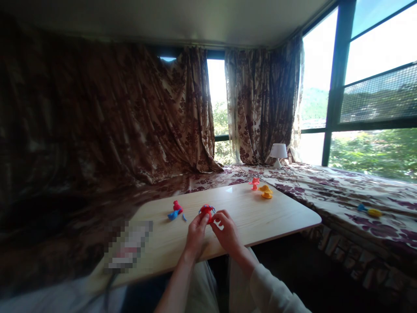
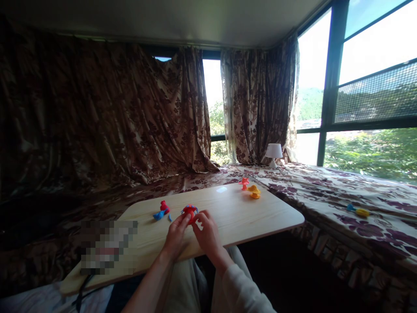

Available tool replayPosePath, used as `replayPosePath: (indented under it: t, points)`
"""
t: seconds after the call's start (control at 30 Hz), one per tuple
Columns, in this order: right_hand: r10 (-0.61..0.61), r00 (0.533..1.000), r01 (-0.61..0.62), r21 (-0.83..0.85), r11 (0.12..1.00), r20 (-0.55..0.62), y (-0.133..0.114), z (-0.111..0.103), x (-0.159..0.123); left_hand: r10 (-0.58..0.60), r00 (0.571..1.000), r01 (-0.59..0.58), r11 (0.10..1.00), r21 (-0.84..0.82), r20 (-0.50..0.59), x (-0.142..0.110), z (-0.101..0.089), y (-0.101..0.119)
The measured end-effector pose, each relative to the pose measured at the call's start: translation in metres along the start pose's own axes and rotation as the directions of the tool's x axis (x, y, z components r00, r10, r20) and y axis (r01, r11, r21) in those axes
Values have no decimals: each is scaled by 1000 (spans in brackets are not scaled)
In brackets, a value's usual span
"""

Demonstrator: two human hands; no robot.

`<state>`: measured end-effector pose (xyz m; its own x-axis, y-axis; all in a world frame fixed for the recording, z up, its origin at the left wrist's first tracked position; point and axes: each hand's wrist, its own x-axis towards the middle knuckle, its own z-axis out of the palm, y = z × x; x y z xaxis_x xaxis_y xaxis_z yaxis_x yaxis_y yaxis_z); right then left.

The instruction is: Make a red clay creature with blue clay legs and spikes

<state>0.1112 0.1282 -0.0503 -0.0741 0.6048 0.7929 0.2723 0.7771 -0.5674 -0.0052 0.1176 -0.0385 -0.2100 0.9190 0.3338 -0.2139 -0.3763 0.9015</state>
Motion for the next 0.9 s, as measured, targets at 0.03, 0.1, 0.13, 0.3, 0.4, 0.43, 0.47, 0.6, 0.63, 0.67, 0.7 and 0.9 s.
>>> replayPosePath:
  t: [0.03,0.1,0.13,0.3,0.4,0.43,0.47,0.6,0.63,0.67,0.7,0.9]
  points:
    - [-1,1000,1,3,1000,4,0,0,0,0,1000,0,1000,-1,-3,0,0,1]
    - [-6,1000,5,11,1000,11,-1,-1,0,-1,1000,1,1000,-4,-17,0,0,0]
    - [-10,1000,10,16,1000,15,-1,-1,0,-2,1000,2,1000,-6,-26,0,0,0]
    - [-27,1000,26,24,999,13,-3,-1,0,-14,998,12,1000,-25,-68,4,-4,-8]
    - [-2,1000,3,11,1000,-25,-2,0,0,-29,997,26,999,-32,-75,5,-6,-11]
    - [5,1000,-5,5,1000,-28,-1,1,0,-32,997,30,999,-34,-69,5,-6,-11]
    - [8,1000,-8,1,1000,-24,-1,1,0,-33,998,31,999,-35,-60,5,-6,-11]
    - [0,1000,0,8,1000,8,0,1,0,-24,999,23,999,-33,-28,4,-5,-9]
    - [3,1000,-3,13,1000,7,0,1,-1,-20,1000,20,999,-30,-23,4,-4,-8]
    - [5,1000,-5,17,1000,7,0,1,-1,-17,1000,17,999,-28,-20,4,-4,-8]
    - [7,1000,-7,19,1000,7,0,0,-1,-14,1000,14,1000,-27,-17,4,-4,-7]
    - [-11,1000,10,28,1000,22,-1,-1,-1,-12,999,11,1000,-22,-32,4,-5,-9]
